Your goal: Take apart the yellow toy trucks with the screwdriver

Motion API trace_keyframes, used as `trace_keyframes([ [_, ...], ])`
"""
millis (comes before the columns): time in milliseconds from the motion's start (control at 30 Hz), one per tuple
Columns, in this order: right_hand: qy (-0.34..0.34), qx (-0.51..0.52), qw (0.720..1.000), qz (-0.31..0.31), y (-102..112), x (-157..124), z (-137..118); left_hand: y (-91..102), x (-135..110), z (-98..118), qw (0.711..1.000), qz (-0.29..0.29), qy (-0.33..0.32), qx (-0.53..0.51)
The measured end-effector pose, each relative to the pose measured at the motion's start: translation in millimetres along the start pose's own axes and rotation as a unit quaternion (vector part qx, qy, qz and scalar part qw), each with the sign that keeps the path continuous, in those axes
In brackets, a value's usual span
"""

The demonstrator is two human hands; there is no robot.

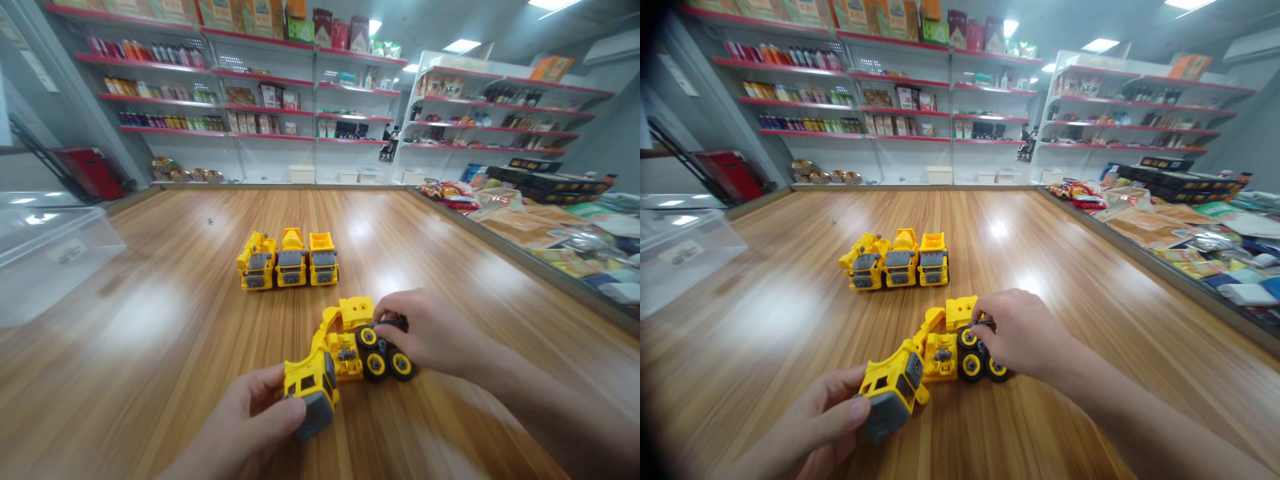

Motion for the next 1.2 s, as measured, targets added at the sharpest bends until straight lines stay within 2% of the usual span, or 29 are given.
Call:
trace_keyframes([
  [100,0.02,-0.03,0.999,-0.022,1,2,3,0.5,0,-1,1.0,-0.001,-0.002,0.003],
  [367,0.074,-0.039,0.995,-0.051,-10,-1,-12,-1.5,0,2,1.0,-0.015,-0.005,0.007],
  [700,0.069,-0.024,0.997,-0.035,-8,-2,-10,-0.2,-1,0,1.0,0.004,0.002,0.005],
  [900,0.056,0.055,0.997,-0.001,-8,-4,-18,-2.7,-3,3,1.0,0.004,0.004,0.003],
  [1100,0.096,0.177,0.978,-0.047,-25,-15,-49,-8.7,-5,6,1.0,-0.019,0.001,-0.003],
  [1200,0.089,0.184,0.978,-0.033,-27,-18,-53,-10.1,-6,4,0.999,-0.032,0.003,0.01],
])
Point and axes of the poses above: each hand's wrist, its own x-axis towards the middle knuckle, its own y-axis out of the back of the hand, z = x × y, the point moved 5 cm from there along x, towards the middle knuckle, and after that the axes turned 4 degrees about -z, right-handed, at the moved point
